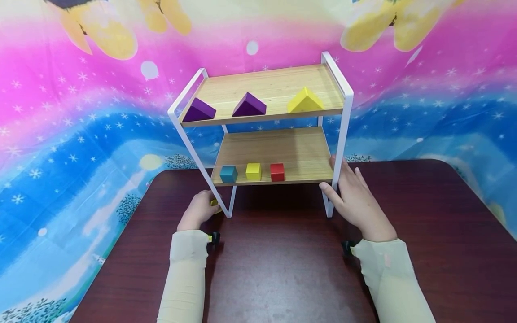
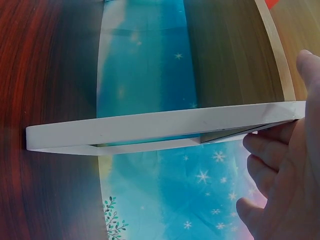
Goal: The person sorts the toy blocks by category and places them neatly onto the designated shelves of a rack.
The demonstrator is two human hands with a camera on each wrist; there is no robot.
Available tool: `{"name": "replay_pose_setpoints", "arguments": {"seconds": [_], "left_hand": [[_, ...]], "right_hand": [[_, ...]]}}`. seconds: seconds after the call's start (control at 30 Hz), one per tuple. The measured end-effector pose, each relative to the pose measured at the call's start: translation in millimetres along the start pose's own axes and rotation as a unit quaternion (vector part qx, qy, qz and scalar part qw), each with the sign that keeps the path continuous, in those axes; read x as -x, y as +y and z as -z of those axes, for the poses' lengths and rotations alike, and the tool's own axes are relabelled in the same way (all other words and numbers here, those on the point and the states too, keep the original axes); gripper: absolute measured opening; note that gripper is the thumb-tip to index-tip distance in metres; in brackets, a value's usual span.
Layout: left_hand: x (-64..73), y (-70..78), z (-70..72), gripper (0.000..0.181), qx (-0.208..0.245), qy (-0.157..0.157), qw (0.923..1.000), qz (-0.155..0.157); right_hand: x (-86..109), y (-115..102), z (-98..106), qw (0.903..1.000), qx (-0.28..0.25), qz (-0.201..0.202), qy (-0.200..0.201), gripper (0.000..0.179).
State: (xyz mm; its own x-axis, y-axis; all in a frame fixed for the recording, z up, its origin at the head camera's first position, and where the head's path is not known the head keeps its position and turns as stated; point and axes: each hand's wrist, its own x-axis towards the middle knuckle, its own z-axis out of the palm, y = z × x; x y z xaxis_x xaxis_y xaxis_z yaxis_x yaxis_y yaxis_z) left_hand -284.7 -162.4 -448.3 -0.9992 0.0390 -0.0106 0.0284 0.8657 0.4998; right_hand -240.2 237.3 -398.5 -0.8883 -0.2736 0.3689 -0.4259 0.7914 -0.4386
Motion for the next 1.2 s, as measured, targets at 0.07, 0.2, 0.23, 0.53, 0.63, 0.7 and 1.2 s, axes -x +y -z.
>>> {"name": "replay_pose_setpoints", "arguments": {"seconds": [0.07,0.2,0.23,0.53,0.63,0.7,1.2], "left_hand": [[-0.1,0.2,-0.1,0.029,0.001,-0.002,1.0,-0.002],[0.0,0.6,-0.6,0.029,0.001,-0.002,1.0,-0.005],[0.2,0.4,-0.6,0.029,0.001,-0.002,1.0,-0.005],[-0.5,0.3,-0.8,0.03,0.0,0.001,0.9999,-0.011],[0.0,0.2,-0.1,0.03,0.001,0.002,0.9999,-0.014],[0.9,0.8,1.2,0.03,0.003,0.001,0.9999,-0.013],[7.5,2.7,13.3,0.024,0.025,0.001,0.9996,-0.011]], "right_hand": [[0.1,-0.1,0.5,1.0,0.0,0.0,-0.001,0.069],[0.0,-0.8,1.2,1.0,-0.001,-0.003,-0.006,0.069],[-0.4,-1.2,1.1,1.0,-0.001,-0.003,-0.007,0.07],[-1.4,-1.3,0.7,0.9999,-0.003,-0.006,-0.009,0.07],[-1.2,-0.9,0.8,1.0,-0.002,-0.005,-0.008,0.07],[-0.8,-0.6,0.9,1.0,-0.002,-0.005,-0.008,0.07],[-0.8,0.7,-0.1,1.0,0.003,-0.005,-0.005,0.07]]}}
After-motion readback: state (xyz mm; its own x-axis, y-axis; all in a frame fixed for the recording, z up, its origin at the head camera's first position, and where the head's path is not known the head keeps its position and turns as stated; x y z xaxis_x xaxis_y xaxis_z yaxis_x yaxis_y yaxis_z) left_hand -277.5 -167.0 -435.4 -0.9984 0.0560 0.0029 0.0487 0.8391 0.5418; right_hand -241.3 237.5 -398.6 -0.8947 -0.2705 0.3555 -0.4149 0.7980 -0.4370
